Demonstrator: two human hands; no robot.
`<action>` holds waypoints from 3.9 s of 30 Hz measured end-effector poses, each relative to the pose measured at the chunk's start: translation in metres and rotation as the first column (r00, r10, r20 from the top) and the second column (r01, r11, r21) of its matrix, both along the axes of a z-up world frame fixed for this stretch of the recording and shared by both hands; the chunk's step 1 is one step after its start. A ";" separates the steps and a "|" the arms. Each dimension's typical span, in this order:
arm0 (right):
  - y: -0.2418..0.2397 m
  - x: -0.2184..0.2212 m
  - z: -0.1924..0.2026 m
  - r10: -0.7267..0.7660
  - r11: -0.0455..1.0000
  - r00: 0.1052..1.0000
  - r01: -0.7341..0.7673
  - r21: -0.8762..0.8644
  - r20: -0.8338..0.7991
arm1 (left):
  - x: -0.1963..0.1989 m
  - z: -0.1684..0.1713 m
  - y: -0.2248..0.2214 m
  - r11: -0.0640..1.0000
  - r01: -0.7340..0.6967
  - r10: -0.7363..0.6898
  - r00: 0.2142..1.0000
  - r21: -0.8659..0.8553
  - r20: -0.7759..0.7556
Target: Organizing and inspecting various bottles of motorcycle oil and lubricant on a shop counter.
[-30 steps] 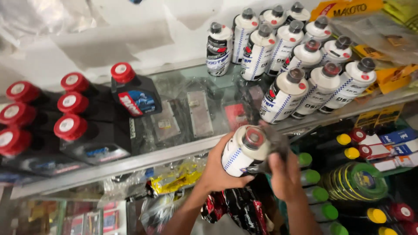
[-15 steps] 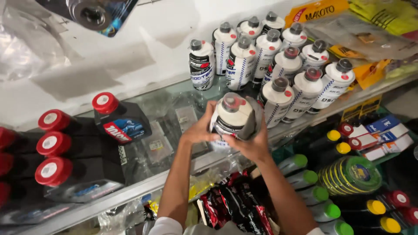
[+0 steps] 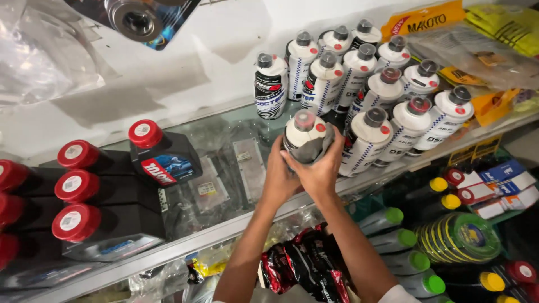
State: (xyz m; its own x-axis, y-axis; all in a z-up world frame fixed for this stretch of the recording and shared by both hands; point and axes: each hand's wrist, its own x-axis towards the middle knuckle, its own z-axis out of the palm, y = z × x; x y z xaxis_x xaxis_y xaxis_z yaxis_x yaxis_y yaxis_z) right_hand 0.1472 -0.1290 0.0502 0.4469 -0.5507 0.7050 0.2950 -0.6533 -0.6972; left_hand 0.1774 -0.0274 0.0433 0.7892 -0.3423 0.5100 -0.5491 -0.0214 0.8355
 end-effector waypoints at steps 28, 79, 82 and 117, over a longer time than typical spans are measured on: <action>-0.158 -0.008 0.206 0.188 0.806 0.539 -0.562 -0.185 -0.821 | 0.048 0.043 -0.031 0.895 0.241 -0.159 0.958 0.375 -0.238; -0.154 -0.032 0.177 -0.222 0.733 0.522 -0.467 -0.494 -0.823 | 0.047 -0.004 -0.077 0.974 0.108 -0.091 0.991 0.199 -0.094; -0.155 -0.045 0.163 -0.291 0.684 0.498 -0.489 -0.541 -0.817 | 0.049 -0.004 -0.080 0.974 0.094 -0.081 0.994 0.207 -0.074; -0.167 -0.056 0.131 -0.237 0.699 0.615 -0.430 -0.572 -0.752 | 0.034 -0.025 -0.120 0.997 0.046 -0.048 0.998 0.060 0.031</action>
State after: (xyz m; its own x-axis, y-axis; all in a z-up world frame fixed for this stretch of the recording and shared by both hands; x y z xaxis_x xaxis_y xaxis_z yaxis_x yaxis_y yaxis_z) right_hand 0.0914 -0.2959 0.1809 0.9776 -0.0141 0.2098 0.0021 -0.9970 -0.0770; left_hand 0.2115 -0.1472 0.0184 0.7547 -0.4090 0.5130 -0.5778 -0.0439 0.8150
